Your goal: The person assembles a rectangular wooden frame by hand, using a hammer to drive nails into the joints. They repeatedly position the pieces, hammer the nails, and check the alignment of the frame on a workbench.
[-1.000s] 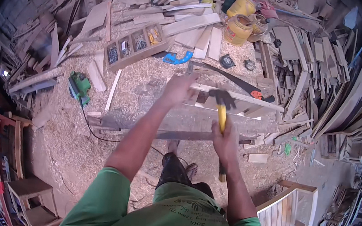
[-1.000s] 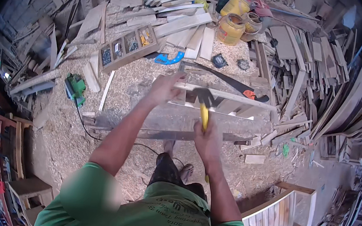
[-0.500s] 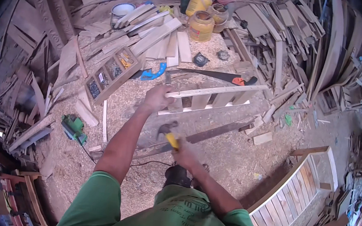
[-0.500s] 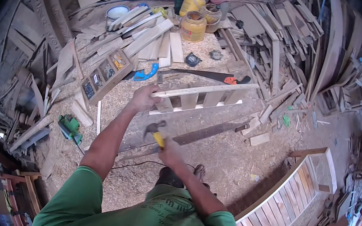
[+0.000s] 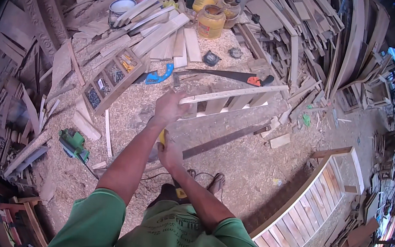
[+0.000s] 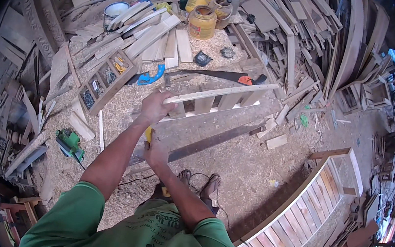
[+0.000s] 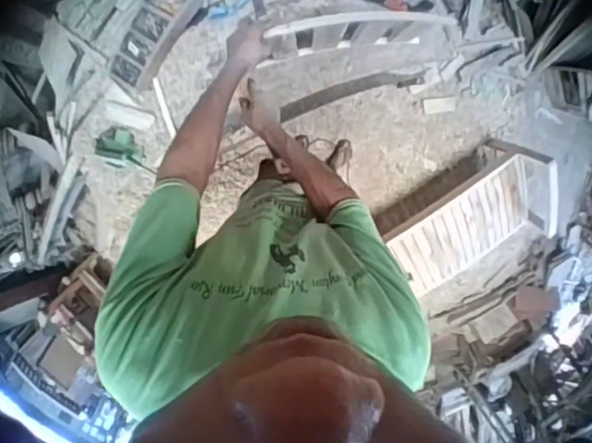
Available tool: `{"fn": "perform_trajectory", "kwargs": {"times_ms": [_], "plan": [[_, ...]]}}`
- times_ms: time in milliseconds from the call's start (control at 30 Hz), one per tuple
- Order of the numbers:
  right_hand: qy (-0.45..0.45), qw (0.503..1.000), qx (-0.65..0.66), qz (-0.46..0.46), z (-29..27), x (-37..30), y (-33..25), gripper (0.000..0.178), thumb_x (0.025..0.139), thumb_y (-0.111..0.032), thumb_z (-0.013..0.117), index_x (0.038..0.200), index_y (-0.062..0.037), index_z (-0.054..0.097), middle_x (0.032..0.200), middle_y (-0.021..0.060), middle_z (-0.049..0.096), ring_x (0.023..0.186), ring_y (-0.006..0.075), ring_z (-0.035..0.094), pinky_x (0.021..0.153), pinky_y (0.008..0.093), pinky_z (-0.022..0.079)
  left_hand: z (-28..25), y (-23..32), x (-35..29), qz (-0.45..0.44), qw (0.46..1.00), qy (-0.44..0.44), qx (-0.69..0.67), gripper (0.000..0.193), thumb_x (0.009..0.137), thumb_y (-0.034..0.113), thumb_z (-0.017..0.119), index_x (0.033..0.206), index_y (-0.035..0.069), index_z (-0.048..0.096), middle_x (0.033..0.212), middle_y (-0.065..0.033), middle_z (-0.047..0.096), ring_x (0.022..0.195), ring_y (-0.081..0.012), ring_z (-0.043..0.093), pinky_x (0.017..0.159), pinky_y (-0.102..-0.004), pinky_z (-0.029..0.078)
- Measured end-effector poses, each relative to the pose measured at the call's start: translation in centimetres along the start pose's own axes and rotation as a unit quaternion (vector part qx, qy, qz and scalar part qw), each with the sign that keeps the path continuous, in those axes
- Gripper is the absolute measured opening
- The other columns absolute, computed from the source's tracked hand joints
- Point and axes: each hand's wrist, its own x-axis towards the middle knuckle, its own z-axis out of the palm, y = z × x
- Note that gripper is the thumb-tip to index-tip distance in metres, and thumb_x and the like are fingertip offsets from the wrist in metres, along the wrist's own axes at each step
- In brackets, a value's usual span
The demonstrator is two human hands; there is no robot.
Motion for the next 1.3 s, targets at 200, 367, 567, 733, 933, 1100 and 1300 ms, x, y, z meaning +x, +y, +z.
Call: {"fn": "perform_trajectory", "kwargs": {"times_ms": [200,367,567,733,933,1100,1300], "plan": [[0.007,1.0,0.017,0.014,-1.3,0.4,-0.1,0.063,0.101,-0.02,0.069,0.159,0.0008,0.053,0.098,0.0327,0.075,0.094,0.0542,0.073,0.084,0.0604,0.056,0.0,0.6,-0.2,-0.008,1.0,0.005,0.004,0.041,0.092,0.049,0.083,0.126,0.025,0.081,0.105,-0.0151,0.077,0.105,-0.035,0.076,0.095,-0.0464,0.059],[0.033,0.999,0.027,-0.024,-1.3,0.0,0.9,0.063,0.101,-0.019,0.069,0.159,-0.0006,0.055,0.099,0.0331,0.075,0.095,0.0531,0.073,0.084,0.0592,0.057,-0.1,1.0,0.1,-0.022,1.0,-0.018,-0.012,0.041,0.093,0.049,0.081,0.126,0.026,0.08,0.104,-0.0189,0.074,0.106,-0.0398,0.074,0.097,-0.052,0.057],[0.054,0.996,0.05,0.057,0.2,0.0,0.2,0.065,0.104,-0.024,0.065,0.163,-0.0024,0.048,0.104,0.0334,0.076,0.093,0.0545,0.073,0.082,0.0625,0.056,0.4,2.0,-0.3,-0.008,1.0,0.023,0.013,0.042,0.091,0.052,0.084,0.122,0.024,0.081,0.101,-0.0148,0.075,0.097,-0.0352,0.076,0.092,-0.0471,0.059],[0.012,0.998,0.061,0.026,-1.7,0.4,1.0,0.064,0.104,-0.023,0.067,0.162,-0.0022,0.05,0.103,0.0336,0.076,0.092,0.0539,0.074,0.082,0.0631,0.056,0.0,2.3,-0.1,-0.031,0.999,-0.004,0.009,0.041,0.092,0.052,0.084,0.121,0.023,0.081,0.101,-0.0149,0.076,0.097,-0.0351,0.077,0.091,-0.0471,0.059],[-0.033,0.995,0.081,0.037,-3.5,0.1,1.4,0.057,0.103,-0.023,0.069,0.154,-0.0015,0.058,0.112,0.035,0.074,0.103,0.0522,0.073,0.088,0.0581,0.057,0.6,2.1,0.5,-0.039,0.999,-0.009,-0.006,0.039,0.093,0.051,0.082,0.119,0.023,0.081,0.094,-0.0132,0.08,0.091,-0.0331,0.079,0.086,-0.0459,0.06],[-0.124,0.982,0.128,0.057,-12.4,-2.6,1.0,0.061,0.105,-0.03,0.07,0.159,-0.0069,0.053,0.111,0.0321,0.075,0.103,0.0528,0.073,0.087,0.0581,0.058,0.9,1.5,0.3,-0.024,1.0,0.001,0.003,0.037,0.093,0.05,0.082,0.12,0.024,0.081,0.092,-0.0113,0.08,0.088,-0.0316,0.079,0.084,-0.0448,0.06],[-0.042,0.995,0.08,0.041,-20.4,-3.6,3.9,0.06,0.111,-0.019,0.065,0.166,-0.0053,0.045,0.097,0.0219,0.07,0.079,0.0309,0.068,0.072,0.0452,0.056,1.5,1.3,0.1,-0.006,1.0,0.009,0.0,0.039,0.092,0.049,0.082,0.122,0.024,0.081,0.096,-0.0117,0.081,0.09,-0.0328,0.079,0.086,-0.0458,0.059]]}}
